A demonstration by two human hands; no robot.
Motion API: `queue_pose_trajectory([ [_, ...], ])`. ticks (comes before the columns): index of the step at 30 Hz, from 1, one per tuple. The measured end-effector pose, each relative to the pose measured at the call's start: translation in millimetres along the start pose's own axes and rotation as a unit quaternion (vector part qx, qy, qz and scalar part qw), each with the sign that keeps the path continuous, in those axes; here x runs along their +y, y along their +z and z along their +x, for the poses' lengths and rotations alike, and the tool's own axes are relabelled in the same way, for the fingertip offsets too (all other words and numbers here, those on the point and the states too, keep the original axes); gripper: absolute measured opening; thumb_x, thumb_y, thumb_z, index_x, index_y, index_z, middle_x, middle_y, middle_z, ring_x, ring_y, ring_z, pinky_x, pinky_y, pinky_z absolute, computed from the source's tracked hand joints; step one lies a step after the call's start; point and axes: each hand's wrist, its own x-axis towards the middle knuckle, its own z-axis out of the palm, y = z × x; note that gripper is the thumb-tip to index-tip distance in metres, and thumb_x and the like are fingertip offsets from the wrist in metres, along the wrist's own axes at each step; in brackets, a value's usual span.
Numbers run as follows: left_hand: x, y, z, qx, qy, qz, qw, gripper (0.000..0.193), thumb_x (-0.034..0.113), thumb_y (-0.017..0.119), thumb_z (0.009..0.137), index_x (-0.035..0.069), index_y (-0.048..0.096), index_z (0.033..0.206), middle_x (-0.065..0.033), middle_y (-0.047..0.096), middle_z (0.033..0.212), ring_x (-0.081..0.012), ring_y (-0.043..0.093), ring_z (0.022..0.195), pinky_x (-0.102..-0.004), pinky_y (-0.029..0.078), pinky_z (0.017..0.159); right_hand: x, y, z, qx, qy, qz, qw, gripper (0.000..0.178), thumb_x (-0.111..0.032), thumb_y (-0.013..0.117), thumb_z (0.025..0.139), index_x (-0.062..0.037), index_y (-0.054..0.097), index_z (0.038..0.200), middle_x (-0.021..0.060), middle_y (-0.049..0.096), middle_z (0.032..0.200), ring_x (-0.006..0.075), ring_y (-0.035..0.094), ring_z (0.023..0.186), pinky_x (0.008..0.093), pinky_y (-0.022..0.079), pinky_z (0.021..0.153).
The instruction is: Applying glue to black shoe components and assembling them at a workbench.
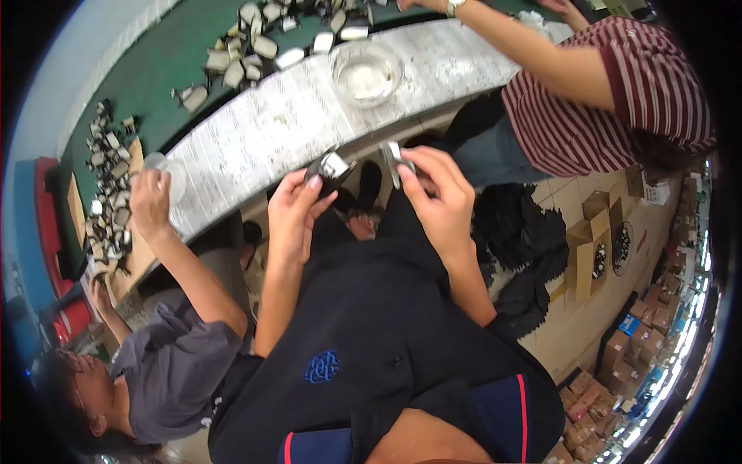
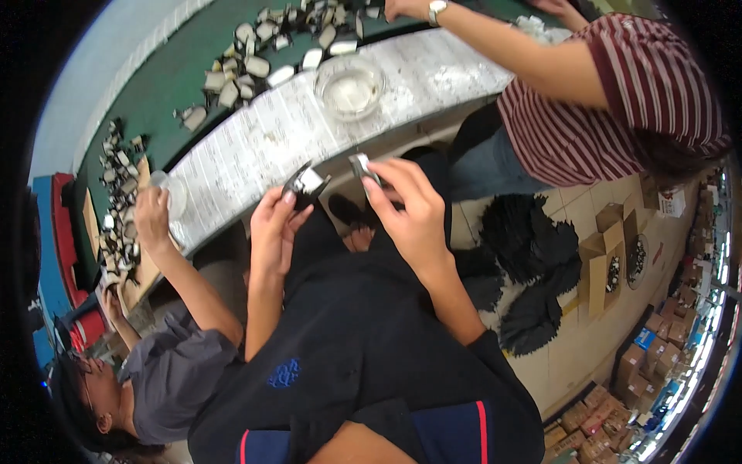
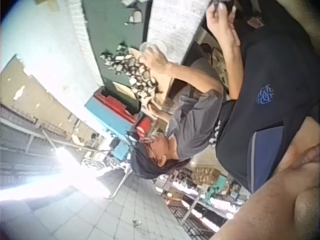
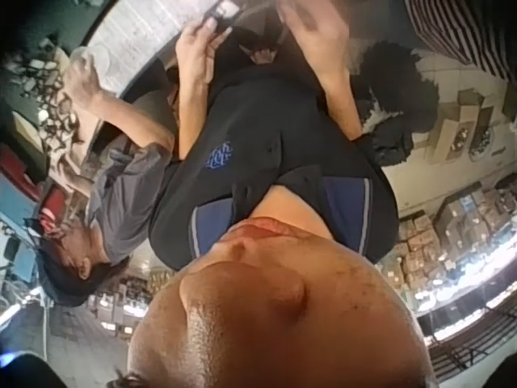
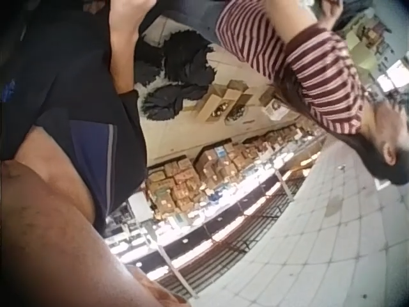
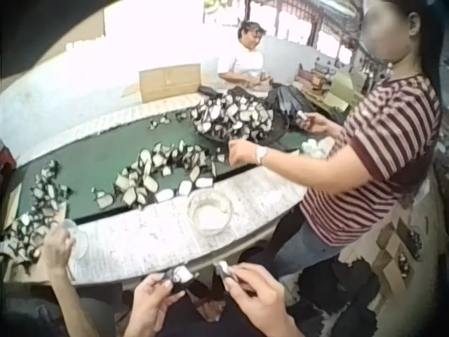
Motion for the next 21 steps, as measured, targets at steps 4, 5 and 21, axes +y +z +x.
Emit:
queue_pose_trajectory([
  [4,53.3,32.3,1.3,0.107,0.367,0.179,0.906,0.03,0.002,0.07,0.092,-0.003,0.054,0.117,-0.0092,0.063,0.103,-0.0177,0.065,0.094,-0.0319,0.057,0.086,23.4,-12.5,-10.3,-0.026,0.019,-0.03,0.999,0.021,-0.002,0.071,0.089,0.0018,0.069,0.109,0.0136,0.064,0.108,0.0195,0.068,0.084,0.0289,0.06,0.068],
  [5,74.9,40.1,4.8,0.161,0.487,0.242,0.824,0.033,0.002,0.071,0.091,-0.004,0.053,0.118,-0.0099,0.062,0.102,-0.0182,0.065,0.092,-0.0314,0.057,0.085,31.5,-14.8,-16.9,-0.038,0.025,-0.037,0.998,0.021,-0.003,0.071,0.09,0.002,0.068,0.11,0.0133,0.064,0.108,0.0195,0.068,0.083,0.029,0.06,0.069],
  [21,183.8,41.7,360.7,0.083,0.408,0.715,0.561,0.069,0.041,0.075,0.082,-0.001,0.054,0.132,-0.0274,0.06,0.125,-0.0457,0.057,0.117,-0.0507,0.047,0.1,70.4,-27.8,-53.4,-0.011,0.091,-0.002,0.996,0.02,-0.008,0.069,0.093,0.0013,0.069,0.111,0.0123,0.066,0.106,0.0192,0.071,0.083,0.0293,0.059,0.07],
])
